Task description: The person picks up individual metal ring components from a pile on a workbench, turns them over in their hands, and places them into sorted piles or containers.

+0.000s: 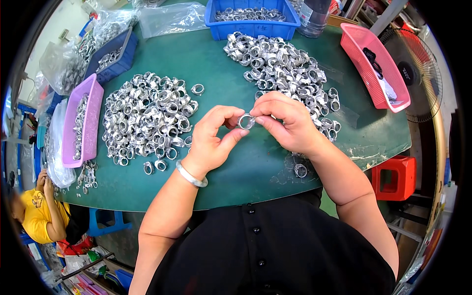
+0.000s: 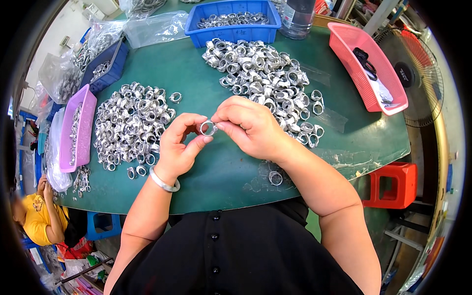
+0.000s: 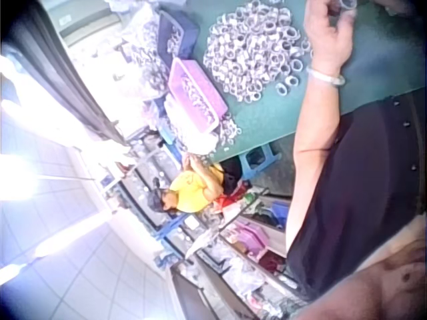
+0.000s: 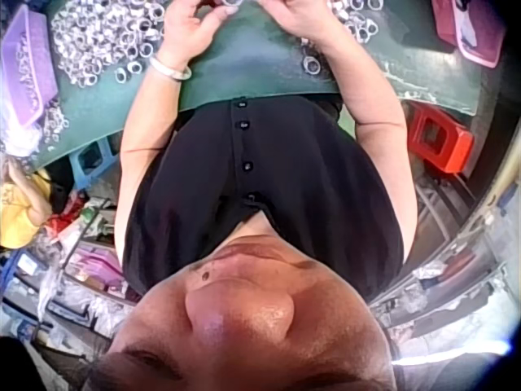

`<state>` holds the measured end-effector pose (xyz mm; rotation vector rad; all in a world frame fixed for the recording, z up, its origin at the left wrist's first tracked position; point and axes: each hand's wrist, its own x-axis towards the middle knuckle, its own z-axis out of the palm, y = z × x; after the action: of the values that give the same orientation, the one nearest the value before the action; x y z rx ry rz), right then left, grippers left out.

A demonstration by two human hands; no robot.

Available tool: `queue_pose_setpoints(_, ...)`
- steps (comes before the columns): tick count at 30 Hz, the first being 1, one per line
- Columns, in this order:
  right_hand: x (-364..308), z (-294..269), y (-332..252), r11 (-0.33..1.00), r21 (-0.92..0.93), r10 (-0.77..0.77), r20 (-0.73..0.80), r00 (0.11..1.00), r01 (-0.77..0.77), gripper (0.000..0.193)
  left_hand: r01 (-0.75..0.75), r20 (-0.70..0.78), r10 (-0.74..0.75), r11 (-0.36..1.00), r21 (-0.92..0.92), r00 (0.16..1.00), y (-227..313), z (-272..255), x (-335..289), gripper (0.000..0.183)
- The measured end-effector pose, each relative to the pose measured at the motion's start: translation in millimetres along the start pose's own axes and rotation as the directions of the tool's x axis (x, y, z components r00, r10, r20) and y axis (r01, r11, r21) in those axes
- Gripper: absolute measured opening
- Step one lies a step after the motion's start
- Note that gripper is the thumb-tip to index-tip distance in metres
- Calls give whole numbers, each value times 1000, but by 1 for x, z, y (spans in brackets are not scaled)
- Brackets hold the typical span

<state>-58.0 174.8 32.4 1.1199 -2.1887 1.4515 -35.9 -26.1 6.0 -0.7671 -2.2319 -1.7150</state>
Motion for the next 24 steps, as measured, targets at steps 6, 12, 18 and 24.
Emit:
queue_pose_setpoints(6, -1, 1, -1, 998, 37, 44, -37, 998, -43, 16, 44, -17, -50, 966, -253, 999, -4, 0, -3, 35)
queue_pose_setpoints(12, 1, -3, -4, 996, 80, 26, 25, 999, -28, 12, -10, 4, 13, 906, -423, 1000, -8, -5, -1, 36)
queue_pose_setpoints(18, 1, -2, -4, 996, 91, 3, 37, 999, -6, 9, -40, 31, 50, 959, -281, 998, -11, -8, -1, 36)
queue_pose_setpoints(24, 1, -3, -4, 997, 79, -2, 49, 999, -2, 9, -52, -40, 43, 960, -276, 998, -9, -4, 1, 36)
